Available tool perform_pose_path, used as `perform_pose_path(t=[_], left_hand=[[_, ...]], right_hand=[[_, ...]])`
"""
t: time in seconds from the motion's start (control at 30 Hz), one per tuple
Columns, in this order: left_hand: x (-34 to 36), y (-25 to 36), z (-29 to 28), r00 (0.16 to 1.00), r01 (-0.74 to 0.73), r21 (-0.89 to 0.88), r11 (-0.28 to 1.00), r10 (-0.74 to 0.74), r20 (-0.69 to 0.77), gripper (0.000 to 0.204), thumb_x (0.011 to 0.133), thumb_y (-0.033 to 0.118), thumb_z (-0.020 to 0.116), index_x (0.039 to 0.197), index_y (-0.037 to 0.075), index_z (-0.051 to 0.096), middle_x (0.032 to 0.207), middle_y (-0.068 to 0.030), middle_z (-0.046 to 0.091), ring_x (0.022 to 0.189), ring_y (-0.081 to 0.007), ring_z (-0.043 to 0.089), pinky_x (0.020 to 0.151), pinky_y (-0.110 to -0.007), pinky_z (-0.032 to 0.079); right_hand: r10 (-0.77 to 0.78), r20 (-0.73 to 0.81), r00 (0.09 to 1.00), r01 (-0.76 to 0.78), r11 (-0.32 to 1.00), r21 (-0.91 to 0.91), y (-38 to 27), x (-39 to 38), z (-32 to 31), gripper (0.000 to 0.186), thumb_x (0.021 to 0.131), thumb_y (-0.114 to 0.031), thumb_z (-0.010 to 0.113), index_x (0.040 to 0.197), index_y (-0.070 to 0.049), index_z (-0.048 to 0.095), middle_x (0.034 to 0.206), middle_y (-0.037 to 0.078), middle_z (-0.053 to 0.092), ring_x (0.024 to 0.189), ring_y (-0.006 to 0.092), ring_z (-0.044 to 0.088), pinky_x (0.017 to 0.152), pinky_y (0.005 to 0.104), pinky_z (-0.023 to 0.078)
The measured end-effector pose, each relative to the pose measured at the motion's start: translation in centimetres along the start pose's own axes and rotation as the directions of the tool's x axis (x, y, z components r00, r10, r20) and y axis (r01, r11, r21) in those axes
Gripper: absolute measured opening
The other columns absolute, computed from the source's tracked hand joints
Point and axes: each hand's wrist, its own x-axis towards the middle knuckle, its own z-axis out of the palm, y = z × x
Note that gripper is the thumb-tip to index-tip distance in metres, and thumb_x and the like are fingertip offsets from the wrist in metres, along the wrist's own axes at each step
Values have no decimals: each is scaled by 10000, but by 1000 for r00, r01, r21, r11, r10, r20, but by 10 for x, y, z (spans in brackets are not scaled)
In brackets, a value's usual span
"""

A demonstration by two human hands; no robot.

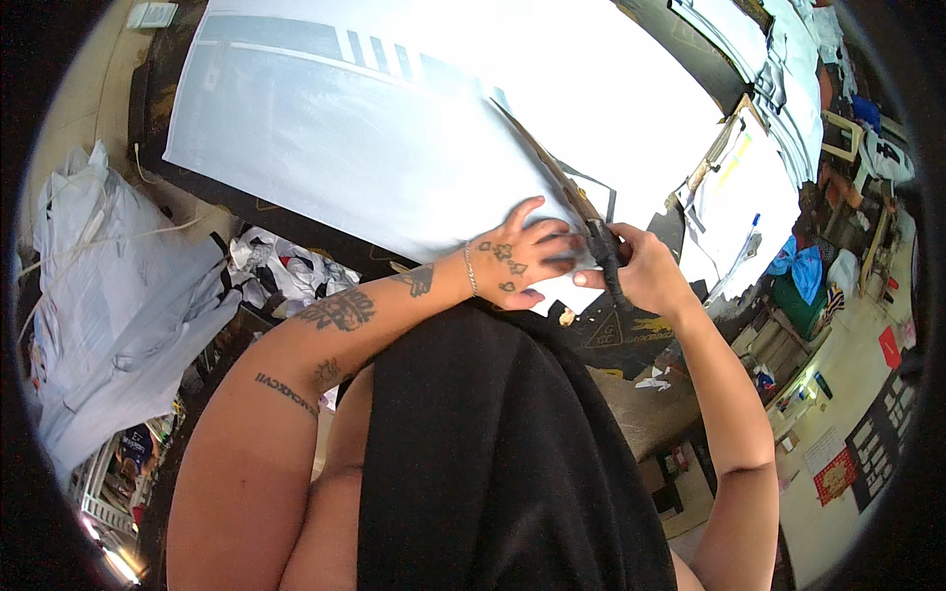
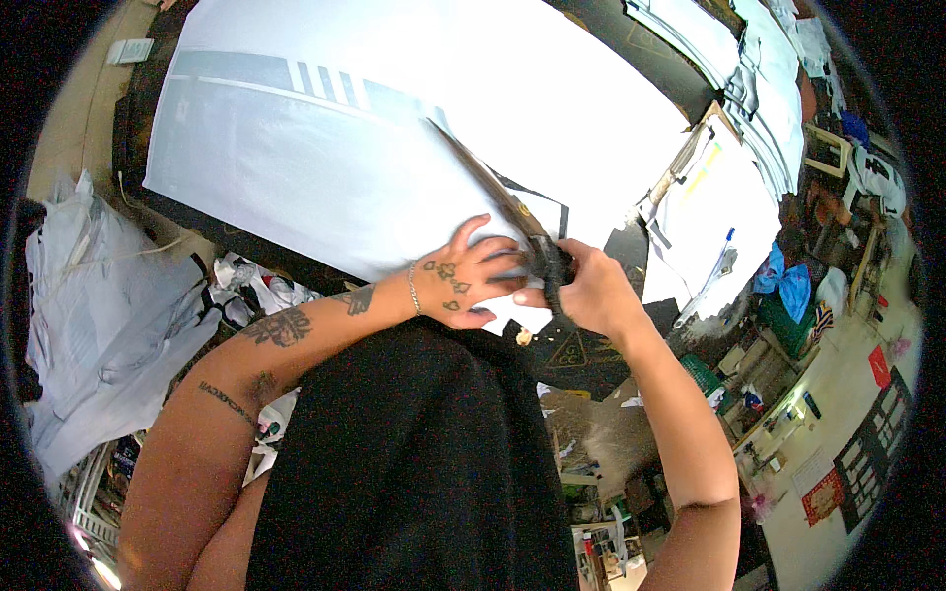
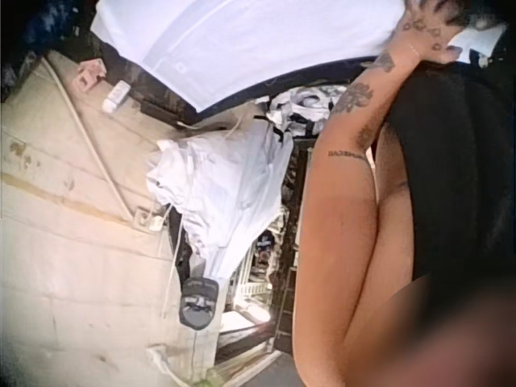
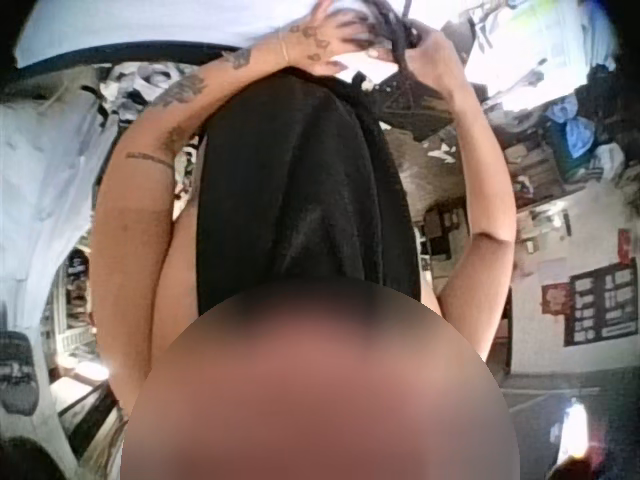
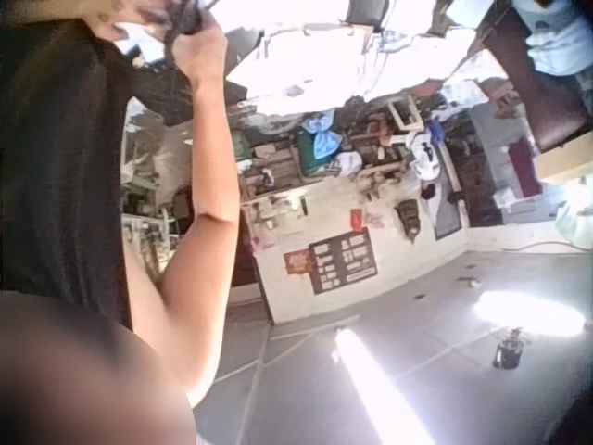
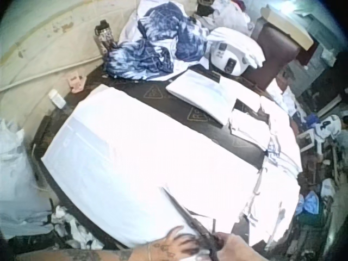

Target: The person uses shears to cut white fabric pieces on a table. They repeatedly unfold, align, and cut the fabric into rectangular sections, then fold and stack the cut pieces. The person also handles a blue and white printed jersey, cutting along its edges and folding the resulting pieces.

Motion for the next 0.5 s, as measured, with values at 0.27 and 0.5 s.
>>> perform_pose_path(t=[0.27, 0.5], left_hand=[[-33, -54, -72, 980, -171, -111, 979, 157, -125, 307, 797, 197, 754, 1093, 118, 754, 1394, -143, 615, 1369, -372, 513, 1180, -576, 366], [-190, -159, -225, 874, 426, 486, 764, -209, -438, 458, 868, 132, 710, 1326, 138, 704, 1407, -133, 611, 1321, -354, 531, 1159, -522, 347]], right_hand=[[62, -38, 997, -66, 989, -129, -35, 33, -17, 725, 668, -402, 999, 1211, 5, 744, 719, 61, 694, 651, 136, 623, 620, 327, 485], [-115, 115, 987, 147, 935, -322, -78, 56, -89, 907, 642, -434, 1003, 1336, 21, 637, 967, 128, 736, 884, 264, 695, 844, 390, 536]])
